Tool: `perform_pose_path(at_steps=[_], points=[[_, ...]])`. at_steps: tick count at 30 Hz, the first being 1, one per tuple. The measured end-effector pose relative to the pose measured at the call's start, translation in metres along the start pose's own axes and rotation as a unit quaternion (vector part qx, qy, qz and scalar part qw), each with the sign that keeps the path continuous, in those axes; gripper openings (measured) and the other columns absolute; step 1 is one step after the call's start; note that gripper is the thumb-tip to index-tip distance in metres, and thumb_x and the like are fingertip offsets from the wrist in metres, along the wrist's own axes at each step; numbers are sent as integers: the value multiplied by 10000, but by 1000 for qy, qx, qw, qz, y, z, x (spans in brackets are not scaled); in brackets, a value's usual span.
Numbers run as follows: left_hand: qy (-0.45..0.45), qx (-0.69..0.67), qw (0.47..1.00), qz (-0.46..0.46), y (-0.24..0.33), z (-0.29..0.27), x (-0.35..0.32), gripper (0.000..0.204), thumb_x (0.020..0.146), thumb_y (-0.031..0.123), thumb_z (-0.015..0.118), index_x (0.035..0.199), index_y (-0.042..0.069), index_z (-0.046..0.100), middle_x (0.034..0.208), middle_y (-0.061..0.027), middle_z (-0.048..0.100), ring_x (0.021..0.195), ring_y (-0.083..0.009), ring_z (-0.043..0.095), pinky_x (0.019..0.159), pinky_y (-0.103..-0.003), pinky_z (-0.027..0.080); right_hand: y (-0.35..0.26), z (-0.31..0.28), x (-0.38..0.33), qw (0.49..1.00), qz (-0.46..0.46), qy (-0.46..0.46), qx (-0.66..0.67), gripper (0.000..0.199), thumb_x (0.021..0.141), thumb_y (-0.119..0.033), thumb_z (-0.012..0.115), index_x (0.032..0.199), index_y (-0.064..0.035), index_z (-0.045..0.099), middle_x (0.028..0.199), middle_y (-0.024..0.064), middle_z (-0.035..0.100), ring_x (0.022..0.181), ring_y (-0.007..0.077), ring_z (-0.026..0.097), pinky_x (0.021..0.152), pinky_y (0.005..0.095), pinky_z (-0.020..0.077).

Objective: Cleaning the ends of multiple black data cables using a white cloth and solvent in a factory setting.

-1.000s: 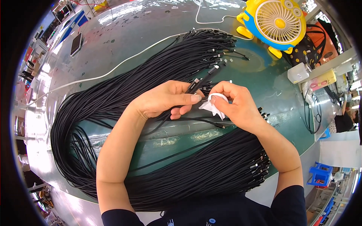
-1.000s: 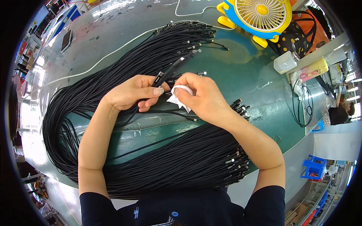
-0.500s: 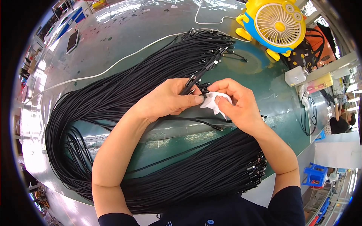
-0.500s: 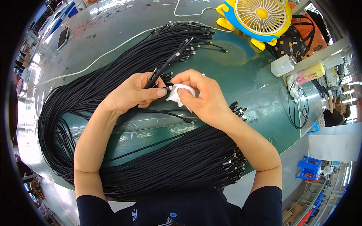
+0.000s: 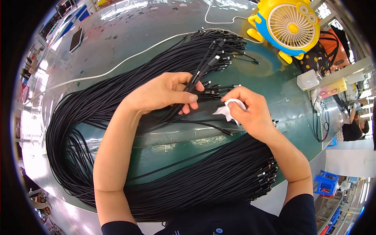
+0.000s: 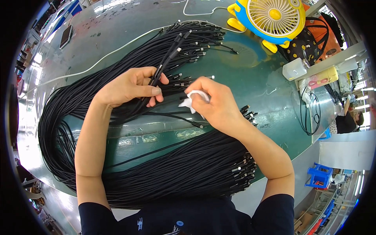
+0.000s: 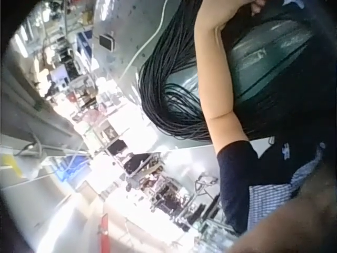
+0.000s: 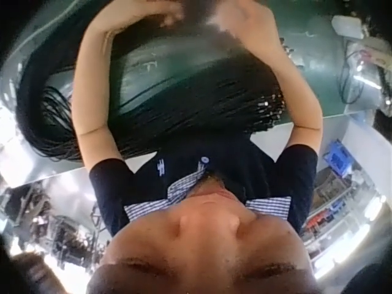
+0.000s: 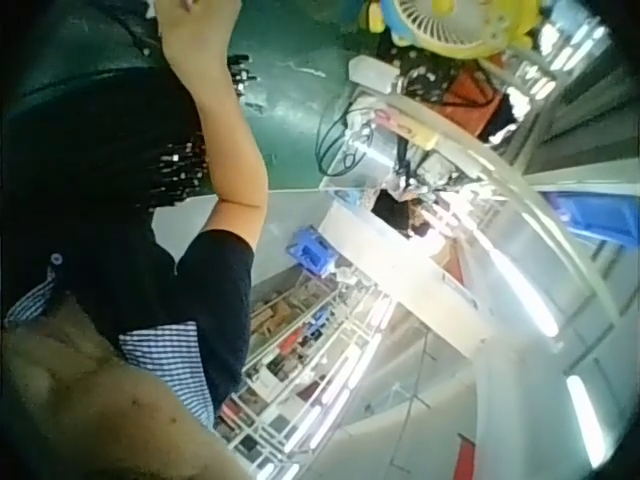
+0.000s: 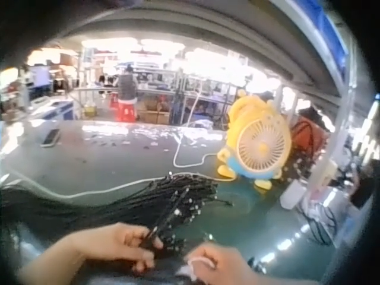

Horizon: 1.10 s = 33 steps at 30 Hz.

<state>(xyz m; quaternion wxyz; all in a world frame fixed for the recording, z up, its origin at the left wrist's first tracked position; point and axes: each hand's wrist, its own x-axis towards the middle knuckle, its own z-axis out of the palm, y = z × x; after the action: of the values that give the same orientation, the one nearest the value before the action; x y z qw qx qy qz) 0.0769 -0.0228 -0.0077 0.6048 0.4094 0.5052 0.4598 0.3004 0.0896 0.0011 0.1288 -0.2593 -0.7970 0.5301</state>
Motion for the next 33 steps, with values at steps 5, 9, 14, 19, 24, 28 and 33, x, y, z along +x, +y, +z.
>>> perform_pose_path(at_steps=[5, 9, 14, 19, 24, 28, 33], points=[[-4, 29, 998, -49, 3, -8, -3, 255, 873, 193, 663, 1029, 6, 585, 797, -92, 692, 620, -92, 609, 580, -190, 429, 17, -18, -14, 994, -56, 17, -95, 148, 875, -49, 525, 988, -8, 611, 844, 45, 626, 728, 96, 567, 647, 246, 450], [-22, -17, 999, -47, -6, -8, 1, 257, 883, 254, 659, 937, 5, 626, 773, -94, 697, 566, -82, 587, 535, -184, 407, 6, -12, -3, 999, -20, 1, 42, 190, 892, -53, 555, 1067, 7, 600, 888, 42, 655, 784, 71, 572, 690, 233, 464], [-43, -54, 997, -41, -2, 4, 0, 250, 889, 240, 653, 878, -8, 627, 741, -115, 688, 475, -81, 513, 472, -219, 396, -8, 12, 20, 992, -33, -14, 122, 217, 902, -78, 580, 1087, 36, 586, 897, 61, 671, 788, 70, 591, 678, 226, 479], [-45, -33, 998, -30, -3, 2, 1, 241, 887, 229, 653, 776, 20, 606, 698, -99, 673, 459, -65, 473, 449, -201, 367, -14, 11, 26, 995, -7, -49, 90, 141, 920, -53, 566, 1017, 44, 598, 865, 35, 659, 705, 35, 546, 602, 200, 442], [-48, -35, 998, -26, -2, 4, -1, 205, 897, 197, 636, 859, -5, 637, 656, -87, 646, 451, -60, 463, 434, -189, 363, -21, 14, 27, 997, -5, -47, 66, 78, 897, -52, 566, 932, 10, 597, 792, 5, 622, 661, 18, 513, 550, 187, 399], [-12, -28, 999, -27, -3, 6, -1, 172, 882, 181, 655, 838, 19, 618, 640, -23, 590, 473, -50, 459, 441, -184, 361, -12, 15, 21, 998, -51, -15, 19, 94, 878, -73, 563, 904, 11, 597, 772, 35, 634, 636, 40, 515, 558, 212, 418], [34, 19, 999, -20, 2, 14, 1, 185, 841, 167, 701, 790, 49, 568, 649, 9, 562, 500, -39, 464, 448, -182, 360, -10, 11, 15, 994, -13, 19, 104, 94, 881, -70, 564, 916, 12, 594, 766, 29, 619, 648, 42, 511, 568, 214, 416]])
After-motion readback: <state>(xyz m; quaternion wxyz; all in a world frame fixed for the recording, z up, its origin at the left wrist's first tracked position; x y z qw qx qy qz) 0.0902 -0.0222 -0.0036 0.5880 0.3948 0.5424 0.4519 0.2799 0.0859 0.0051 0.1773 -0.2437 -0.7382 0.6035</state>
